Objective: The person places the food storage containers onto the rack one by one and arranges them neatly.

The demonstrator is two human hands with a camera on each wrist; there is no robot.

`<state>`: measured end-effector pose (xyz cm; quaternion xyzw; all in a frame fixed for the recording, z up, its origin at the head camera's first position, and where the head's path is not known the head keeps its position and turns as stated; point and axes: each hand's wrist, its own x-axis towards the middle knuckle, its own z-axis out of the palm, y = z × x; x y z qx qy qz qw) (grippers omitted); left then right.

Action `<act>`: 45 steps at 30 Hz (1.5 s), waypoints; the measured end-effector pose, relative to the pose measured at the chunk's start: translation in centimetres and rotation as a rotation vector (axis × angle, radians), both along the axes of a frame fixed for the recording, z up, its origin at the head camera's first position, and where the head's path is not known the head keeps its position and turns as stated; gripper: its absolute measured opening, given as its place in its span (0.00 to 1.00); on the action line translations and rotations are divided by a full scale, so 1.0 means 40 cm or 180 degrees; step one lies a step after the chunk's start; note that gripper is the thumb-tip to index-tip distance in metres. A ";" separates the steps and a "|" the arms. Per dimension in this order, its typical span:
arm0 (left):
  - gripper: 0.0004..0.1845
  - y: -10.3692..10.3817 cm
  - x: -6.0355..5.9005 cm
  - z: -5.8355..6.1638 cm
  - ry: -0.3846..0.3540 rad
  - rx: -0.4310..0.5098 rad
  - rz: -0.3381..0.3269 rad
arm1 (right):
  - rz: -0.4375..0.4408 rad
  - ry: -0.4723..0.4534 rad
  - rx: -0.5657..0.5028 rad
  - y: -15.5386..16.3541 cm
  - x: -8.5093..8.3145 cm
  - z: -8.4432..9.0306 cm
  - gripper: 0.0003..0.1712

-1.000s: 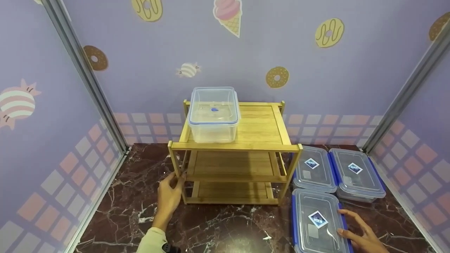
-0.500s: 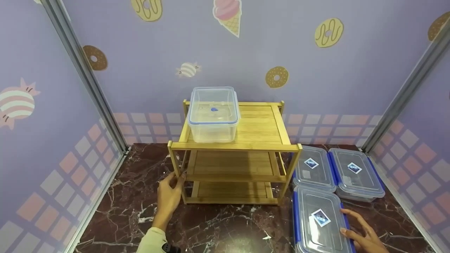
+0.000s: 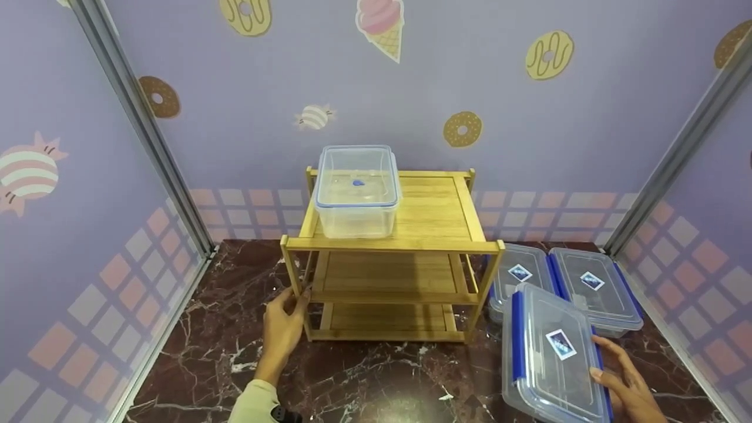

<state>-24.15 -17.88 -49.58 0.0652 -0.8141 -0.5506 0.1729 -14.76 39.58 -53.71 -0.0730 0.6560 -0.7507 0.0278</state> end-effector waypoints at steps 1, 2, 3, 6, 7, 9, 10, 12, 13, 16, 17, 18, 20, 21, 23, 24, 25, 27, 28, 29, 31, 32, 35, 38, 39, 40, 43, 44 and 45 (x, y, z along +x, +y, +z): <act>0.18 -0.001 0.001 -0.001 -0.0006 0.0012 -0.0023 | 0.0104 0.0099 -0.0131 0.003 -0.002 0.006 0.31; 0.19 -0.001 0.002 -0.001 -0.0015 0.0018 -0.0038 | 0.0198 0.0192 -0.0257 0.005 -0.004 0.014 0.31; 0.19 -0.002 0.003 -0.001 -0.0022 0.0029 -0.0049 | 0.0311 0.0247 -0.0438 0.007 -0.006 0.022 0.31; 0.19 -0.006 0.005 -0.002 -0.0033 0.0040 -0.0054 | 0.0630 0.0301 -0.0953 0.010 -0.015 0.051 0.33; 0.18 -0.006 0.005 -0.001 -0.0028 0.0038 -0.0034 | 0.0635 0.0286 -0.1073 0.010 -0.018 0.061 0.33; 0.17 -0.006 0.004 0.000 -0.0015 0.0017 0.0016 | 0.0704 0.0247 -0.1304 0.009 -0.026 0.083 0.33; 0.16 -0.005 0.004 0.000 -0.0004 0.0013 0.0024 | 0.0707 0.0276 -0.1351 0.010 -0.030 0.094 0.33; 0.15 -0.004 0.003 0.000 0.0012 -0.0001 0.0030 | 0.0725 0.0371 -0.1470 0.009 -0.040 0.114 0.33; 0.15 -0.004 0.003 0.000 0.0020 -0.0011 0.0032 | 0.0705 0.0416 -0.1486 0.009 -0.046 0.125 0.33; 0.15 -0.003 0.002 0.000 0.0037 -0.0012 0.0032 | 0.0605 0.0555 -0.1509 0.005 -0.063 0.157 0.31; 0.15 -0.003 0.002 0.000 0.0033 -0.0015 0.0038 | 0.0572 0.0601 -0.1513 0.004 -0.070 0.169 0.31; 0.15 -0.003 0.002 0.000 0.0027 -0.0018 0.0045 | 0.0536 0.0644 -0.1497 0.002 -0.076 0.181 0.31; 0.16 -0.003 0.002 -0.001 0.0008 -0.0032 0.0062 | 0.0522 0.0681 -0.1549 -0.001 -0.087 0.206 0.30; 0.16 -0.003 0.002 -0.001 -0.0005 -0.0041 0.0068 | 0.0491 0.0711 -0.1525 -0.004 -0.093 0.219 0.30; 0.16 -0.002 0.002 -0.001 -0.0022 -0.0058 0.0069 | 0.0515 0.0737 -0.1534 -0.008 -0.106 0.247 0.30; 0.16 -0.002 0.002 -0.001 -0.0025 -0.0068 0.0069 | 0.0521 0.0731 -0.1534 -0.010 -0.113 0.261 0.30; 0.16 -0.002 0.002 -0.002 -0.0027 -0.0079 0.0071 | 0.0501 0.0715 -0.1501 -0.012 -0.119 0.277 0.29; 0.16 -0.002 0.002 -0.002 -0.0026 -0.0080 0.0069 | 0.0418 0.0704 -0.1385 -0.018 -0.133 0.307 0.29; 0.16 -0.003 0.002 -0.001 -0.0023 -0.0077 0.0070 | 0.0409 0.0672 -0.1388 -0.020 -0.139 0.322 0.29; 0.16 -0.003 0.002 -0.001 -0.0017 -0.0075 0.0069 | 0.0402 0.0661 -0.1370 -0.022 -0.145 0.336 0.28; 0.17 -0.003 0.002 -0.001 -0.0016 -0.0045 0.0039 | 0.0407 0.0596 -0.1445 -0.026 -0.157 0.362 0.28; 0.17 -0.003 0.002 -0.001 -0.0017 -0.0037 0.0029 | 0.0424 0.0581 -0.1486 -0.029 -0.163 0.374 0.28; 0.18 -0.002 0.001 -0.001 -0.0028 -0.0038 0.0014 | 0.0567 0.0506 -0.1656 -0.035 -0.181 0.408 0.28; 0.18 -0.002 0.000 -0.002 -0.0040 -0.0055 0.0039 | 0.0624 0.0431 -0.1705 -0.047 -0.202 0.443 0.28; 0.18 -0.002 0.000 -0.002 -0.0040 -0.0054 0.0048 | 0.0679 0.0406 -0.1730 -0.051 -0.210 0.455 0.27; 0.17 -0.002 0.000 -0.002 -0.0041 -0.0051 0.0052 | 0.0697 0.0384 -0.1724 -0.056 -0.218 0.466 0.27; 0.17 -0.002 0.001 -0.002 -0.0047 -0.0040 0.0054 | 0.0811 0.0335 -0.1715 -0.073 -0.241 0.500 0.26; 0.17 -0.002 0.001 -0.001 -0.0046 -0.0054 0.0054 | 0.0838 0.0323 -0.1685 -0.079 -0.248 0.510 0.26; 0.17 -0.002 0.001 -0.001 -0.0038 -0.0055 0.0051 | 0.0831 0.0301 -0.1649 -0.085 -0.255 0.521 0.26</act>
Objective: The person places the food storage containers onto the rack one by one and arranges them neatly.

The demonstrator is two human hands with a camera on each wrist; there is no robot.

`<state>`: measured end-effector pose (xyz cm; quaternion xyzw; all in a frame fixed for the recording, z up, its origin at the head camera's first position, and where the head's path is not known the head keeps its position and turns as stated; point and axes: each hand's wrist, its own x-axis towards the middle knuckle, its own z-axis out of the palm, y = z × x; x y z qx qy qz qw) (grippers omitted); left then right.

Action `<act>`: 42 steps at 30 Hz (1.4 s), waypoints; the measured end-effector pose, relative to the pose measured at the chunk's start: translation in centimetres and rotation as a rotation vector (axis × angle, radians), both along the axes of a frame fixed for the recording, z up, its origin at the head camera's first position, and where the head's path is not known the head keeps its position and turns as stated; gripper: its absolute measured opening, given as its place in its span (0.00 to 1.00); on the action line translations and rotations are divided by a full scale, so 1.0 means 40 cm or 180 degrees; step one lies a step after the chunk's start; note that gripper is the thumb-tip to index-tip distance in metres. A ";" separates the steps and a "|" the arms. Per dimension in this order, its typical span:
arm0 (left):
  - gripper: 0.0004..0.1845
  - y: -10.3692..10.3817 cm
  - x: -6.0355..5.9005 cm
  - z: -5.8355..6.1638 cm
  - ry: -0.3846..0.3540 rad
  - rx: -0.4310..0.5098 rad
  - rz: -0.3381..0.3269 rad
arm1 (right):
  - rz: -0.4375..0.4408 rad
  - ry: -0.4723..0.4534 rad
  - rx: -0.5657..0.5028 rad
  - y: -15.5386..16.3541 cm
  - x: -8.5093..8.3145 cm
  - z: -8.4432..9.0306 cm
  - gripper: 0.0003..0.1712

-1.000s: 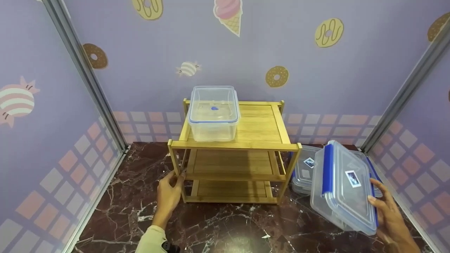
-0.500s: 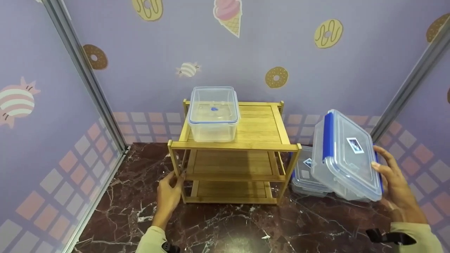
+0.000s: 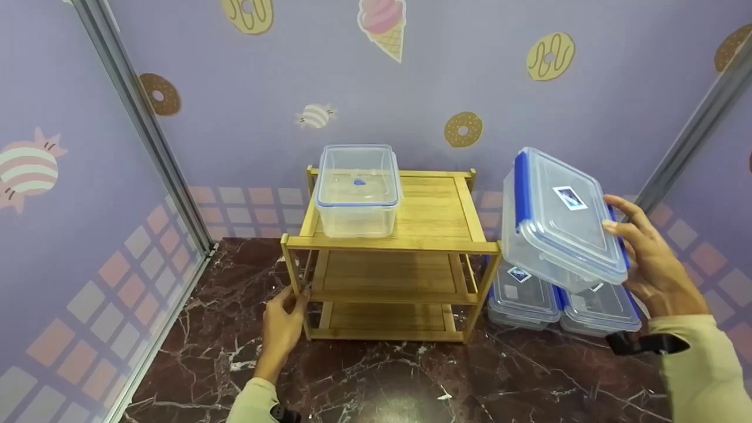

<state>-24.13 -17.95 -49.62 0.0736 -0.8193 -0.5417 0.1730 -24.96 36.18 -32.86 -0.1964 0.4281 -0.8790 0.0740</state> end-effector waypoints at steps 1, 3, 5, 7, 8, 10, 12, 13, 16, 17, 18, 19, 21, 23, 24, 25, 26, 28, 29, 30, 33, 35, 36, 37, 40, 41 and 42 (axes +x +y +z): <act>0.17 0.000 0.000 0.000 0.0001 0.0005 -0.0004 | -0.0012 -0.0025 0.0055 -0.007 -0.006 0.010 0.26; 0.17 0.000 0.000 0.001 0.0007 0.0008 0.0002 | -0.0047 -0.0058 0.0164 -0.023 -0.018 0.029 0.27; 0.16 0.000 0.000 0.002 0.0019 0.0034 0.0007 | -0.0085 -0.0090 0.0278 -0.040 -0.031 0.047 0.27; 0.16 0.000 0.000 0.002 0.0028 0.0045 0.0012 | -0.0105 -0.0126 0.0381 -0.058 -0.043 0.063 0.28; 0.16 0.000 0.000 0.003 0.0033 0.0038 0.0016 | -0.0117 -0.0136 0.0437 -0.068 -0.049 0.070 0.28; 0.15 0.000 -0.001 0.003 0.0049 0.0042 0.0012 | -0.0148 -0.0182 0.0573 -0.086 -0.060 0.085 0.28; 0.16 0.000 -0.002 0.003 0.0062 0.0024 0.0023 | -0.0177 -0.0241 0.0704 -0.106 -0.071 0.098 0.29; 0.16 -0.001 -0.002 0.004 0.0065 0.0022 0.0027 | -0.0194 -0.0268 0.0761 -0.117 -0.077 0.103 0.29; 0.17 -0.003 -0.001 0.005 0.0046 0.0001 -0.0001 | -0.0231 -0.0350 0.0896 -0.148 -0.094 0.118 0.29; 0.18 -0.003 -0.001 0.006 0.0031 -0.0010 -0.0006 | -0.0240 -0.0360 0.0941 -0.159 -0.100 0.122 0.29; 0.18 -0.002 -0.001 0.007 0.0018 -0.0020 -0.0012 | -0.0255 -0.0371 0.0993 -0.170 -0.107 0.125 0.29; 0.19 -0.002 -0.001 0.007 0.0005 -0.0033 -0.0012 | -0.0276 -0.0383 0.1051 -0.180 -0.113 0.128 0.29; 0.18 0.000 -0.001 0.010 -0.0010 -0.0043 -0.0012 | -0.0301 -0.0402 0.1170 -0.201 -0.124 0.133 0.30; 0.18 0.002 -0.002 0.010 0.0005 -0.0044 0.0020 | -0.0341 -0.0448 0.1274 -0.221 -0.134 0.137 0.31; 0.18 0.002 -0.002 0.009 0.0013 -0.0039 0.0022 | -0.0353 -0.0476 0.1304 -0.231 -0.140 0.139 0.32; 0.18 0.002 -0.002 0.008 0.0019 -0.0034 0.0024 | -0.0360 -0.0506 0.1326 -0.241 -0.145 0.140 0.33; 0.17 0.001 -0.002 0.007 0.0028 -0.0033 0.0026 | -0.0362 -0.0532 0.1352 -0.250 -0.151 0.141 0.33; 0.17 0.000 -0.001 0.005 0.0021 -0.0030 0.0034 | -0.0371 -0.0577 0.1403 -0.267 -0.162 0.143 0.35; 0.16 0.000 -0.001 0.004 0.0022 -0.0028 0.0038 | -0.0371 -0.0590 0.1432 -0.274 -0.167 0.144 0.35; 0.16 -0.001 -0.001 0.003 0.0022 -0.0023 0.0038 | -0.0374 -0.0597 0.1469 -0.281 -0.172 0.144 0.36; 0.15 0.000 0.001 0.002 0.0025 -0.0015 0.0033 | -0.0392 -0.0612 0.1604 -0.299 -0.183 0.143 0.37; 0.15 0.001 0.001 0.001 0.0024 -0.0001 0.0014 | -0.0411 -0.0626 0.1656 -0.308 -0.188 0.142 0.38; 0.16 0.001 0.001 0.001 0.0023 0.0004 0.0006 | -0.0422 -0.0633 0.1671 -0.311 -0.190 0.141 0.38; 0.16 0.002 0.001 0.001 0.0017 0.0005 0.0003 | -0.0438 -0.0639 0.1681 -0.314 -0.192 0.141 0.39; 0.16 0.001 0.000 0.000 0.0008 0.0005 0.0007 | -0.0499 -0.0643 0.1667 -0.322 -0.198 0.138 0.39; 0.16 0.001 0.000 0.000 0.0012 0.0003 0.0015 | -0.0516 -0.0647 0.1645 -0.325 -0.201 0.136 0.40; 0.16 0.000 0.000 0.000 0.0013 0.0004 0.0017 | -0.0536 -0.0652 0.1637 -0.327 -0.205 0.134 0.40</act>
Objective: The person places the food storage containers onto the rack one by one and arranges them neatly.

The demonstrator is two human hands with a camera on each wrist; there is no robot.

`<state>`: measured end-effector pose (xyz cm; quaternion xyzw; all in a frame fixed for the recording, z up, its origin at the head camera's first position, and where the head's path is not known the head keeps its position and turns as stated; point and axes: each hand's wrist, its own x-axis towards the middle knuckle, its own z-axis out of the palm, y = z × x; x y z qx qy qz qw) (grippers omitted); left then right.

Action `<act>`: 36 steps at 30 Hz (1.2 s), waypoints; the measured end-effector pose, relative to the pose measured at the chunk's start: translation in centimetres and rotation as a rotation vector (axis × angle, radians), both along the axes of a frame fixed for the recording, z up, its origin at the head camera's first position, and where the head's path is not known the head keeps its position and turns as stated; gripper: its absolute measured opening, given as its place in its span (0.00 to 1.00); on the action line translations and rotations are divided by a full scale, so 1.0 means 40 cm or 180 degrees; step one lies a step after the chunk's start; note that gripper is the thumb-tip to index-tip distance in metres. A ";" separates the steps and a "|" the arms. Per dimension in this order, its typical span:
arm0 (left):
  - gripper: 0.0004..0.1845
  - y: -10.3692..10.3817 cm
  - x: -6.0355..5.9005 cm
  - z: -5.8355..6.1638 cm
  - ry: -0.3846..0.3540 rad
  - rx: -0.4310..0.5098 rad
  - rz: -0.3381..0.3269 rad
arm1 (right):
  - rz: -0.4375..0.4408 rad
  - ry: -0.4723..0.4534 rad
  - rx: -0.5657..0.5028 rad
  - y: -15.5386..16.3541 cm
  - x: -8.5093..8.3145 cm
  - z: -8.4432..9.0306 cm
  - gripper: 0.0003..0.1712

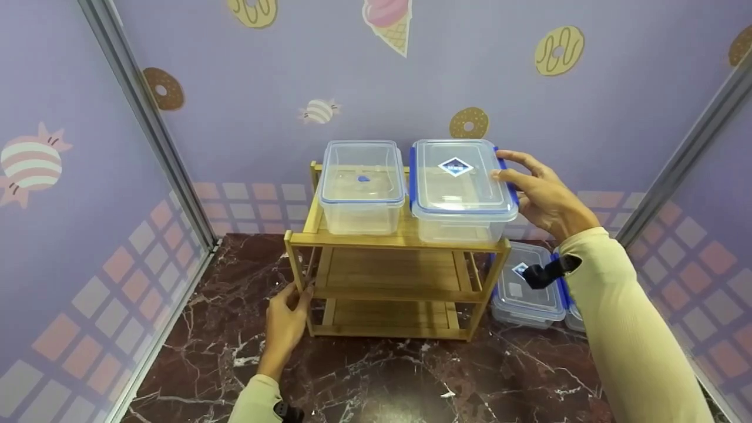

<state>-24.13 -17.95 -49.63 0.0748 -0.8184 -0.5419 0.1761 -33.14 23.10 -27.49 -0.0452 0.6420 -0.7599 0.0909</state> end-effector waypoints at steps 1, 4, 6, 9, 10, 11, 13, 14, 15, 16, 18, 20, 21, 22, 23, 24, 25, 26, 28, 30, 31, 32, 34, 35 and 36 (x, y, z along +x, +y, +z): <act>0.16 0.000 0.000 0.000 0.0005 0.0000 0.0003 | -0.0021 -0.0005 -0.0017 -0.002 -0.002 -0.001 0.40; 0.16 0.000 0.002 0.001 0.0021 -0.0005 -0.0033 | -0.0069 -0.0036 -0.0080 -0.006 -0.009 -0.005 0.41; 0.17 0.000 0.003 0.001 0.0023 0.0001 -0.0051 | -0.0087 -0.0064 -0.0118 -0.009 -0.011 -0.006 0.43; 0.18 0.001 0.005 0.002 0.0025 0.0005 -0.0068 | -0.0106 -0.0083 -0.0153 -0.013 -0.013 -0.007 0.45; 0.17 0.001 0.004 0.002 0.0033 0.0000 -0.0050 | -0.0108 -0.0090 -0.0175 -0.014 -0.013 -0.007 0.45; 0.17 0.001 0.004 0.002 0.0041 -0.0002 -0.0044 | -0.0105 -0.0090 -0.0198 -0.015 -0.013 -0.007 0.46; 0.17 0.002 0.004 0.003 0.0058 -0.0005 -0.0039 | -0.0107 -0.0089 -0.0211 -0.016 -0.013 -0.007 0.45; 0.17 0.002 0.004 0.003 0.0066 -0.0011 -0.0032 | -0.0112 -0.0089 -0.0215 -0.016 -0.013 -0.007 0.44; 0.17 0.002 0.003 0.004 0.0075 -0.0023 -0.0021 | -0.0116 -0.0089 -0.0225 -0.016 -0.013 -0.007 0.44; 0.17 0.002 0.003 0.004 0.0086 -0.0032 -0.0009 | -0.0121 -0.0095 -0.0227 -0.015 -0.013 -0.008 0.43; 0.16 0.002 0.002 0.005 0.0100 -0.0037 -0.0004 | -0.0122 -0.0097 -0.0235 -0.016 -0.014 -0.009 0.42; 0.16 0.002 0.002 0.004 0.0094 -0.0032 -0.0009 | -0.0115 -0.0099 -0.0252 -0.017 -0.015 -0.011 0.42; 0.17 0.001 0.002 0.003 0.0084 -0.0018 -0.0016 | -0.0111 -0.0100 -0.0268 -0.018 -0.016 -0.012 0.42; 0.17 0.001 0.002 0.003 0.0079 -0.0007 -0.0024 | -0.0109 -0.0101 -0.0277 -0.019 -0.017 -0.013 0.41; 0.17 0.000 0.002 0.002 0.0070 0.0006 -0.0031 | -0.0102 -0.0096 -0.0286 -0.020 -0.017 -0.014 0.41; 0.17 0.000 0.002 0.002 0.0061 0.0018 -0.0034 | -0.0100 -0.0088 -0.0279 -0.021 -0.018 -0.014 0.41; 0.17 0.000 0.003 0.002 0.0057 0.0021 -0.0036 | -0.0104 -0.0080 -0.0267 -0.022 -0.018 -0.015 0.40; 0.18 0.000 0.002 0.001 0.0053 0.0024 -0.0038 | -0.0110 -0.0073 -0.0265 -0.022 -0.018 -0.015 0.40; 0.18 0.000 0.002 0.001 0.0051 0.0028 -0.0039 | -0.0126 -0.0057 -0.0225 -0.021 -0.017 -0.016 0.39; 0.18 0.001 0.002 0.001 0.0040 0.0037 -0.0039 | -0.0147 -0.0059 -0.0177 -0.015 -0.013 -0.016 0.40; 0.18 0.001 0.002 0.001 0.0033 0.0037 -0.0039 | -0.0160 -0.0060 -0.0153 -0.011 -0.010 -0.016 0.40; 0.18 0.001 0.002 0.001 0.0026 0.0042 -0.0041 | -0.0176 -0.0061 -0.0139 -0.005 -0.007 -0.016 0.40; 0.19 0.001 0.002 0.000 -0.0004 0.0038 -0.0047 | -0.0189 -0.0034 -0.0072 0.010 0.001 -0.018 0.41; 0.19 0.001 0.002 0.000 -0.0016 0.0030 -0.0042 | -0.0203 -0.0020 -0.0069 0.018 0.005 -0.020 0.42; 0.19 0.002 0.003 0.001 -0.0023 0.0022 -0.0039 | -0.0229 0.0002 -0.0062 0.028 0.010 -0.021 0.41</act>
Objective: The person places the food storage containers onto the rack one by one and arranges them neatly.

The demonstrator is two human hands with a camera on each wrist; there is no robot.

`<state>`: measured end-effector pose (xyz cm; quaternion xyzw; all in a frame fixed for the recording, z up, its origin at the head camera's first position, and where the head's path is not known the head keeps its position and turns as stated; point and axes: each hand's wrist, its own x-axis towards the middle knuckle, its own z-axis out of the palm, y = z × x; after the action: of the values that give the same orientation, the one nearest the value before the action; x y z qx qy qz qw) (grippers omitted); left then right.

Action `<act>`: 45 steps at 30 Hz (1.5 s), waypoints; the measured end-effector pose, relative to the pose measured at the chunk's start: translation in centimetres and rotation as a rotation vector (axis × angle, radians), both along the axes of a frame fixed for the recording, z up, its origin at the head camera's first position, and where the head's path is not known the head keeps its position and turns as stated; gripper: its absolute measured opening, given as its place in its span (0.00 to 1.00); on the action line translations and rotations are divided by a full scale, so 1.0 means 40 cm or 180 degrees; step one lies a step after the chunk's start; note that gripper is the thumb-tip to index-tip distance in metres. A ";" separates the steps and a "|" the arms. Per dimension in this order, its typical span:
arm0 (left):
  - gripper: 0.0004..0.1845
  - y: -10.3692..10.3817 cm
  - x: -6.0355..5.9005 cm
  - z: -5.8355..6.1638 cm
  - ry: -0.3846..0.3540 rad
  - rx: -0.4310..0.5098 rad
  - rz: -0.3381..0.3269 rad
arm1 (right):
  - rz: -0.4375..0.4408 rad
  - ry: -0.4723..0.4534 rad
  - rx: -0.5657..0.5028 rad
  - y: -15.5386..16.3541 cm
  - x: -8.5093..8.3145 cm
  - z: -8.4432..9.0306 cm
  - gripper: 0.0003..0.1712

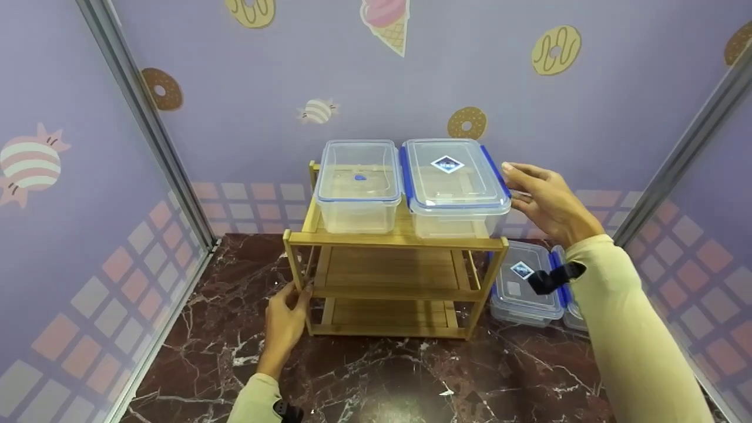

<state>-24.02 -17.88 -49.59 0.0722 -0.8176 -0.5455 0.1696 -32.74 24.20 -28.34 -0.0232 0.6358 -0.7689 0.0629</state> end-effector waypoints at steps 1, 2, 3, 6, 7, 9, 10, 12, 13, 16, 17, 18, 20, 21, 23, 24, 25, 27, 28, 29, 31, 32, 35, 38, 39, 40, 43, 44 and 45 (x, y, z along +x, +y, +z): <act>0.19 0.000 -0.001 0.000 -0.0005 -0.0011 0.0008 | -0.0030 0.0020 -0.0007 0.011 0.005 -0.002 0.40; 0.19 0.001 -0.001 0.001 -0.0008 -0.0029 0.0019 | -0.0061 0.0044 -0.0007 0.023 0.009 -0.005 0.39; 0.18 0.001 -0.001 0.001 -0.0011 -0.0052 0.0032 | -0.0091 0.0062 -0.0013 0.035 0.015 -0.008 0.38; 0.18 0.003 -0.003 0.001 0.0018 -0.0111 0.0081 | -0.0204 0.0097 -0.0020 0.076 0.034 -0.023 0.35; 0.18 0.003 -0.004 0.001 0.0020 -0.0126 0.0094 | -0.0230 0.0107 -0.0004 0.089 0.040 -0.030 0.35; 0.18 0.003 -0.004 0.000 0.0031 -0.0141 0.0096 | -0.0277 0.0116 0.0041 0.115 0.054 -0.047 0.35; 0.18 0.003 -0.005 -0.001 0.0037 -0.0138 0.0094 | -0.0304 0.0129 0.0066 0.126 0.061 -0.056 0.35; 0.17 0.003 -0.005 -0.002 0.0041 -0.0121 0.0086 | -0.0346 0.0130 0.0077 0.145 0.074 -0.078 0.34; 0.17 0.002 -0.005 -0.002 0.0045 -0.0116 0.0086 | -0.0338 0.0143 0.0052 0.154 0.081 -0.091 0.32; 0.16 0.001 -0.004 -0.003 0.0048 -0.0099 0.0090 | -0.0311 0.0197 0.0043 0.174 0.101 -0.134 0.29; 0.16 0.000 -0.004 -0.003 0.0043 -0.0095 0.0092 | -0.0300 0.0210 0.0070 0.180 0.107 -0.151 0.28; 0.17 0.000 -0.003 -0.003 0.0037 -0.0096 0.0095 | -0.0294 0.0230 0.0114 0.186 0.112 -0.168 0.27; 0.17 -0.001 -0.002 -0.002 0.0027 -0.0063 0.0077 | -0.0339 0.0257 0.0298 0.194 0.120 -0.204 0.26; 0.17 -0.001 -0.002 -0.002 0.0019 -0.0049 0.0070 | -0.0385 0.0257 0.0434 0.198 0.123 -0.222 0.25; 0.18 -0.002 -0.002 -0.001 0.0010 -0.0017 0.0054 | -0.0490 0.0243 0.0715 0.205 0.127 -0.258 0.27; 0.18 -0.002 -0.001 -0.001 0.0005 0.0001 0.0038 | -0.0539 0.0237 0.0892 0.209 0.129 -0.276 0.28; 0.19 -0.002 -0.001 -0.001 0.0001 0.0013 0.0029 | -0.0587 0.0224 0.1078 0.214 0.130 -0.293 0.30; 0.19 -0.002 0.000 -0.001 -0.0003 0.0037 -0.0009 | -0.0669 0.0179 0.1399 0.224 0.133 -0.326 0.35; 0.19 -0.001 0.000 -0.001 0.0001 0.0052 -0.0027 | -0.0705 0.0154 0.1518 0.230 0.133 -0.342 0.38; 0.19 0.000 -0.001 -0.002 0.0004 0.0064 -0.0038 | -0.0734 0.0129 0.1658 0.236 0.134 -0.358 0.39; 0.19 0.001 -0.001 -0.003 0.0023 0.0079 -0.0044 | -0.0798 0.0088 0.1831 0.247 0.135 -0.386 0.42; 0.18 0.002 -0.002 -0.004 0.0036 0.0084 -0.0043 | -0.0834 0.0064 0.1899 0.253 0.134 -0.400 0.42; 0.17 0.003 -0.004 -0.006 0.0056 0.0069 -0.0001 | -0.0910 0.0016 0.2045 0.268 0.132 -0.435 0.42; 0.17 0.002 -0.004 -0.006 0.0057 0.0039 0.0016 | -0.0956 -0.0024 0.2140 0.284 0.129 -0.463 0.41; 0.17 0.001 -0.004 -0.007 0.0053 0.0032 0.0020 | -0.0965 -0.0023 0.2148 0.289 0.128 -0.471 0.41; 0.17 0.000 -0.003 -0.006 0.0047 0.0021 0.0025 | -0.0974 -0.0027 0.2165 0.293 0.127 -0.478 0.40; 0.16 -0.001 -0.003 -0.005 0.0040 -0.0011 0.0041 | -0.1005 -0.0024 0.2185 0.303 0.122 -0.494 0.39; 0.16 -0.001 -0.002 -0.004 0.0040 -0.0020 0.0046 | -0.1015 -0.0034 0.2190 0.306 0.120 -0.499 0.39; 0.16 -0.001 -0.003 -0.003 0.0038 -0.0024 0.0050 | -0.1023 -0.0048 0.2183 0.308 0.119 -0.502 0.38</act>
<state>-24.13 -17.92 -49.71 0.0747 -0.8180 -0.5415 0.1790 -28.00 36.54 -48.42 0.1048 0.8513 -0.5116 -0.0498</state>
